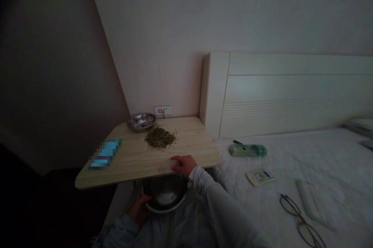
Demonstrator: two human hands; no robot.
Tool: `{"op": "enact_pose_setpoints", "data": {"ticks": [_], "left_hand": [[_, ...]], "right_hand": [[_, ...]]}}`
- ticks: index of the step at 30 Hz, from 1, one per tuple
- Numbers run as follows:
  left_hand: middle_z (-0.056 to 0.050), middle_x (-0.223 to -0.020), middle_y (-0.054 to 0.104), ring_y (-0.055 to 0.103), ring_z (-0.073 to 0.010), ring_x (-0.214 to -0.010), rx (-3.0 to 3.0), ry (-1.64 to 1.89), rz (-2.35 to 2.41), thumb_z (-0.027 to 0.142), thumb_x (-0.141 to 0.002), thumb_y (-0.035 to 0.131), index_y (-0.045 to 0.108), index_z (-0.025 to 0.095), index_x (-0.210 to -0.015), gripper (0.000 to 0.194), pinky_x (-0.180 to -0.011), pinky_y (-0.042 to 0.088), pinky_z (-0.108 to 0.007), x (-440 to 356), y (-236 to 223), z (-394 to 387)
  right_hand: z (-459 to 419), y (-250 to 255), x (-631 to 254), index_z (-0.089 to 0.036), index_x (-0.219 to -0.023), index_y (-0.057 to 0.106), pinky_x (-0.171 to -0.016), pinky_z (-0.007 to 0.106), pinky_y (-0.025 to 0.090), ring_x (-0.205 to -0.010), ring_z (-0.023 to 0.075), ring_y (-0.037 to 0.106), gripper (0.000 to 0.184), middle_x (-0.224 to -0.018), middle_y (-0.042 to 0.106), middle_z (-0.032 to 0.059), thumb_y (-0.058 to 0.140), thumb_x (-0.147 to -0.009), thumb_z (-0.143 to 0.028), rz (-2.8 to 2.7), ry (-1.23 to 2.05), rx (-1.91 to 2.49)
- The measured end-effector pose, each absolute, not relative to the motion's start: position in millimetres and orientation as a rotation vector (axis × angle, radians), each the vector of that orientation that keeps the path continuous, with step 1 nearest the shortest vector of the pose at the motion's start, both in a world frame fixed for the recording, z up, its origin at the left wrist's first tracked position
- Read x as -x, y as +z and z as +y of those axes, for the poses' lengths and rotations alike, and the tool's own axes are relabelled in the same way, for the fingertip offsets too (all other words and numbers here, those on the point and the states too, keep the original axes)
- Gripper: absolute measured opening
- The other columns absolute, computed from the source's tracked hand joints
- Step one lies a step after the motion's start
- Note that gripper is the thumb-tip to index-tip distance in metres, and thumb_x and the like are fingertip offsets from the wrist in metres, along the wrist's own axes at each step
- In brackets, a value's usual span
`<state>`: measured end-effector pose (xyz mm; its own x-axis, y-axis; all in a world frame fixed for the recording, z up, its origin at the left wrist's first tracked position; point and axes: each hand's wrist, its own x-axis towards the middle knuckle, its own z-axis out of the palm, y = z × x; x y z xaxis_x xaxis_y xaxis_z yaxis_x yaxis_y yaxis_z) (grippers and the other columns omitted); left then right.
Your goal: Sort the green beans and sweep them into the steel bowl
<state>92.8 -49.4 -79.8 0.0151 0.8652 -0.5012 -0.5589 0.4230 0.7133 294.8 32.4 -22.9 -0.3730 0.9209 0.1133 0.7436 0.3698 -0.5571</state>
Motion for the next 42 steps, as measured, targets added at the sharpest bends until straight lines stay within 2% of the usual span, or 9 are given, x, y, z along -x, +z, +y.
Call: {"op": "enact_pose_setpoints", "data": {"ticks": [3,6,9,16,23,30,34,42], "left_hand": [[0.001,-0.071,0.065,0.063,-0.0236,-0.075,-0.356,1.179,1.027,0.011,-0.049,0.064,0.053,0.024,-0.107,0.06,-0.067,0.047,-0.035,-92.3,-82.5,-49.7],[0.002,-0.063,0.062,0.062,-0.0211,-0.065,-0.366,1.172,1.028,0.011,-0.049,0.064,0.055,0.023,-0.102,0.055,-0.065,0.046,-0.034,-91.0,-84.8,-49.2],[0.003,-0.059,0.061,0.062,-0.0203,-0.063,-0.364,1.184,1.025,0.011,-0.049,0.064,0.054,0.023,-0.104,0.057,-0.064,0.046,-0.032,-90.5,-86.2,-48.9],[-0.003,-0.081,0.068,0.061,-0.0269,-0.089,-0.372,1.195,0.992,0.013,-0.048,0.063,0.052,0.023,-0.11,0.064,-0.072,0.047,-0.036,-92.6,-81.9,-51.7],[-0.003,-0.076,0.068,0.062,-0.0267,-0.087,-0.36,1.177,1.015,0.01,-0.053,0.06,0.053,0.021,-0.107,0.056,-0.072,0.049,-0.037,-88.5,-81.6,-49.8],[-0.003,-0.084,0.068,0.063,-0.0254,-0.087,-0.365,1.188,1.055,0.01,-0.056,0.061,0.049,0.024,-0.11,0.057,-0.07,0.05,-0.036,-88.0,-82.5,-47.9],[-0.004,-0.086,0.068,0.063,-0.0255,-0.087,-0.349,1.186,1.074,0.009,-0.059,0.06,0.048,0.025,-0.112,0.057,-0.071,0.051,-0.037,-88.1,-84.4,-46.5],[-0.004,-0.083,0.068,0.063,-0.0249,-0.086,-0.335,1.199,1.078,0.01,-0.057,0.062,0.052,0.022,-0.11,0.055,-0.068,0.051,-0.034,-90.2,-79.9,-48.8]], "right_hand": [[39.3,-28.0,-297.1,-0.017,-0.104,0.062,-0.069,0.027,0.044,-0.066,0.0126,0.054,0.036,-0.072,0.064,0.0017,0.052,-0.074,-0.034,-2.115,0.836,1.305],[56.1,-29.3,-304.4,-0.016,-0.102,0.062,-0.069,0.026,0.045,-0.069,0.0125,0.054,0.033,-0.076,0.063,0.0021,0.05,-0.074,-0.028,-1.909,0.923,1.324],[80.8,-26.2,-316.1,-0.015,-0.108,0.057,-0.069,0.026,0.046,-0.068,0.012,0.055,0.037,-0.074,0.063,0.0022,0.043,-0.075,-0.023,-1.668,0.829,1.499],[124.2,-21.8,-328.6,-0.019,-0.111,0.054,-0.071,0.027,0.047,-0.072,0.0139,0.059,0.041,-0.078,0.064,0.0029,0.035,-0.076,-0.02,-1.406,0.535,1.731],[116.0,-19.5,-322.4,-0.02,-0.113,0.05,-0.074,0.025,0.045,-0.082,0.0142,0.059,0.036,-0.088,0.065,0.0037,0.035,-0.08,-0.022,-1.482,0.467,1.82],[113.8,-17.7,-321.6,-0.018,-0.116,0.048,-0.079,0.026,0.043,-0.088,0.0152,0.058,0.037,-0.094,0.064,0.0056,0.037,-0.081,-0.021,-1.524,0.447,1.858],[113.6,-18.1,-321.6,-0.019,-0.113,0.051,-0.077,0.026,0.043,-0.086,0.0155,0.057,0.035,-0.091,0.064,0.0047,0.037,-0.081,-0.022,-1.534,0.456,1.845],[109.8,-19.1,-321.1,-0.021,-0.105,0.056,-0.066,0.022,0.041,-0.068,0.0124,0.053,0.033,-0.072,0.061,0.0001,0.039,-0.078,-0.019,-1.544,0.497,1.758]]}}
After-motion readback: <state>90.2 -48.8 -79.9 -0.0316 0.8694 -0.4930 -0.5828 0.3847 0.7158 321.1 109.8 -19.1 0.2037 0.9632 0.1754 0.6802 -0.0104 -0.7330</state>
